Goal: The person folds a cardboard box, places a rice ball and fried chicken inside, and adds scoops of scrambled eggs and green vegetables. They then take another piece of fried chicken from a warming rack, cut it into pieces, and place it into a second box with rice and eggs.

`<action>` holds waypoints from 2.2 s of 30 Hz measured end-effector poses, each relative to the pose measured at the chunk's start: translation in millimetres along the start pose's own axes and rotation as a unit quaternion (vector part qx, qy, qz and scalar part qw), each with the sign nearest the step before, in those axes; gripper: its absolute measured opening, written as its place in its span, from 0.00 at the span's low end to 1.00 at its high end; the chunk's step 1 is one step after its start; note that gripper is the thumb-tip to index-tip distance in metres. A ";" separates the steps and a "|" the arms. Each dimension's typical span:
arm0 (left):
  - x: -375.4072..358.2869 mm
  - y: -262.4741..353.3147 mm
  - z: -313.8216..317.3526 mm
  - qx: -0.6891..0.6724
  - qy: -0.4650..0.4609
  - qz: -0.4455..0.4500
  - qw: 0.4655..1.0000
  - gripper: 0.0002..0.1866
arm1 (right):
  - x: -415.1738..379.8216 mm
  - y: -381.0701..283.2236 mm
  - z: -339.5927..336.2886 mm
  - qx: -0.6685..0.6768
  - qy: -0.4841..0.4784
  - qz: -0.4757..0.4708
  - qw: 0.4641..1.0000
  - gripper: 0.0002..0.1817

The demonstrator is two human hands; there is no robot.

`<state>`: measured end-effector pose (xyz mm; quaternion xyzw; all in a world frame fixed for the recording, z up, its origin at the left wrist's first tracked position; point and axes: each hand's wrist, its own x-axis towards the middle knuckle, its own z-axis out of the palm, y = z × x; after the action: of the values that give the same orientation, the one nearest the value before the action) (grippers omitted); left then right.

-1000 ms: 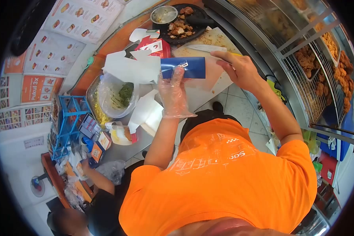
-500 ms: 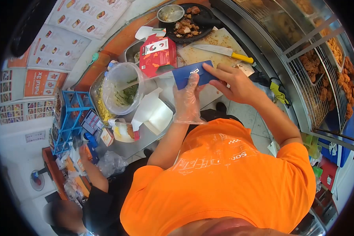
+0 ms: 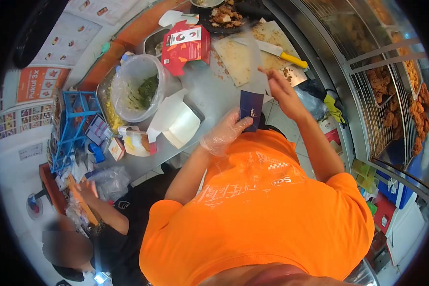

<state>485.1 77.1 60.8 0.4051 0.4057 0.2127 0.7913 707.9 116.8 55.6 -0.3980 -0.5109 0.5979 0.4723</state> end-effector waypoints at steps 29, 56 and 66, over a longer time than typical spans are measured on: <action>-9.1 14.9 -105.8 -0.174 0.062 0.235 0.954 0.24 | 83.3 -50.9 -74.3 -0.070 -0.129 0.029 0.989 0.38; 12.8 78.6 -23.8 -0.259 0.296 0.354 0.849 0.19 | 54.0 -20.7 50.8 -0.069 -0.069 -0.203 0.974 0.24; 14.5 73.6 -26.4 -0.255 0.304 0.308 0.865 0.15 | 53.7 -32.1 62.3 -0.363 0.003 -0.370 0.855 0.25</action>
<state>471.4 141.8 104.8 0.2091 0.4123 0.6539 0.5990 640.5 155.3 97.7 -0.3248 -0.7999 0.1501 0.4818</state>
